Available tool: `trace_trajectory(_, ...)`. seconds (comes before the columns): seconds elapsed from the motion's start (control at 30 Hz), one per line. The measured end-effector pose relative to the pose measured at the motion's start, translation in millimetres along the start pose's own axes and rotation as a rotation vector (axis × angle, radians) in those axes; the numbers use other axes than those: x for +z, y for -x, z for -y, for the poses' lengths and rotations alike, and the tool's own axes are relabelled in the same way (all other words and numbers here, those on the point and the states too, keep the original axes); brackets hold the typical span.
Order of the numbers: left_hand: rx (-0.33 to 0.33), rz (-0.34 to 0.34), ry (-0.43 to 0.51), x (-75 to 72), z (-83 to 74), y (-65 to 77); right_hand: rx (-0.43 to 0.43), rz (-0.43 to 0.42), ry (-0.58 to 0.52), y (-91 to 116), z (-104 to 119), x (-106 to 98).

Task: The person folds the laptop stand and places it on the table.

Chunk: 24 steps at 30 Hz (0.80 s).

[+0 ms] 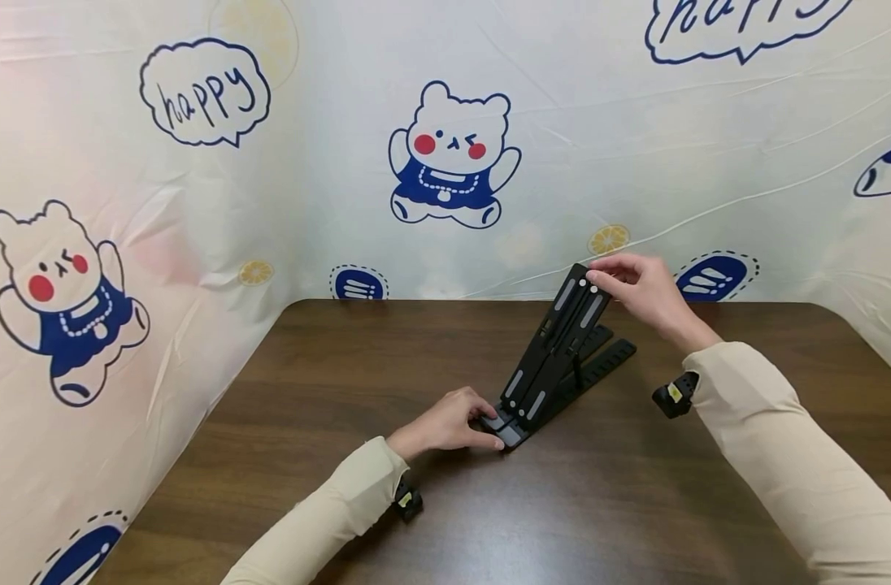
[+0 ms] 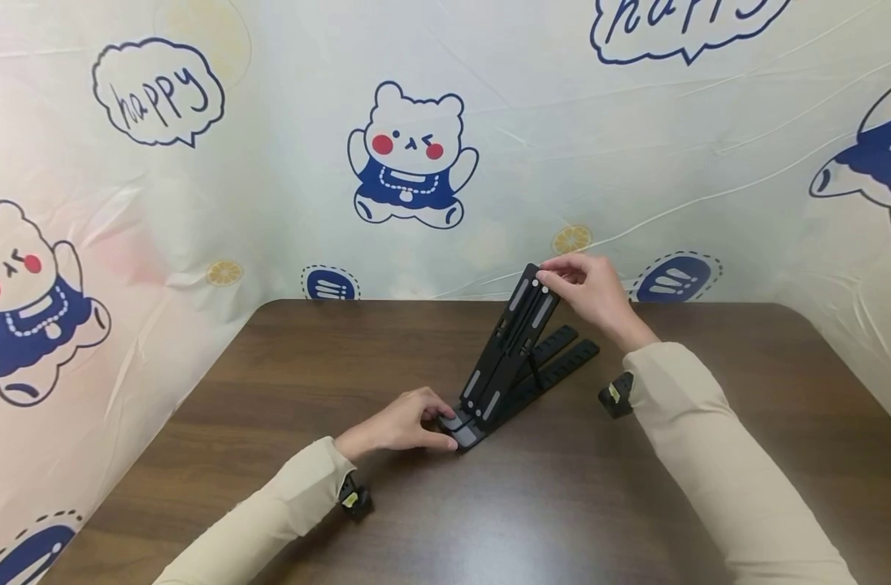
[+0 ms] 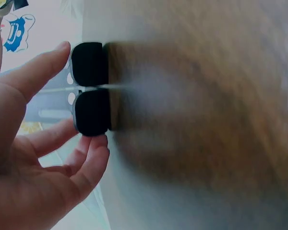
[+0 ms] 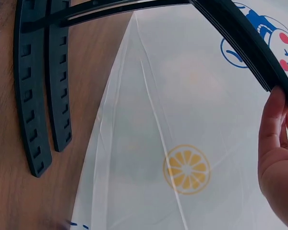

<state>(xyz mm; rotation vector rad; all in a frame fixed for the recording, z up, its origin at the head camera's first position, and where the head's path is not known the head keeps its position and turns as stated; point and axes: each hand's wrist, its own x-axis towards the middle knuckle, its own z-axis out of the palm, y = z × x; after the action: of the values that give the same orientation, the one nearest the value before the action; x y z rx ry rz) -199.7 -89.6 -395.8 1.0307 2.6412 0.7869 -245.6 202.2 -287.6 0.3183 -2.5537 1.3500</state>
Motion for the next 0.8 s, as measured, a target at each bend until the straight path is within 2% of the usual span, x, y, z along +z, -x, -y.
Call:
trace_trajectory(0.17,-0.059,-0.048,-0.016,5.5,-6.3,-2.3,-0.041,0.010,-0.025,1,-3,-2)
trace_trajectory(0.33,-0.057,-0.084,-0.017,7.9,-7.2,-2.8,-0.121,0.006,-0.036,2,-9,-2)
trace_trajectory(0.63,-0.101,-0.070,0.024,6.9,-1.0,-4.5,-0.165,-0.049,0.031,3,-12,3)
trace_trajectory(0.8,-0.070,-0.074,0.057,4.7,3.0,-4.9,-0.164,-0.091,0.075,7,-7,4)
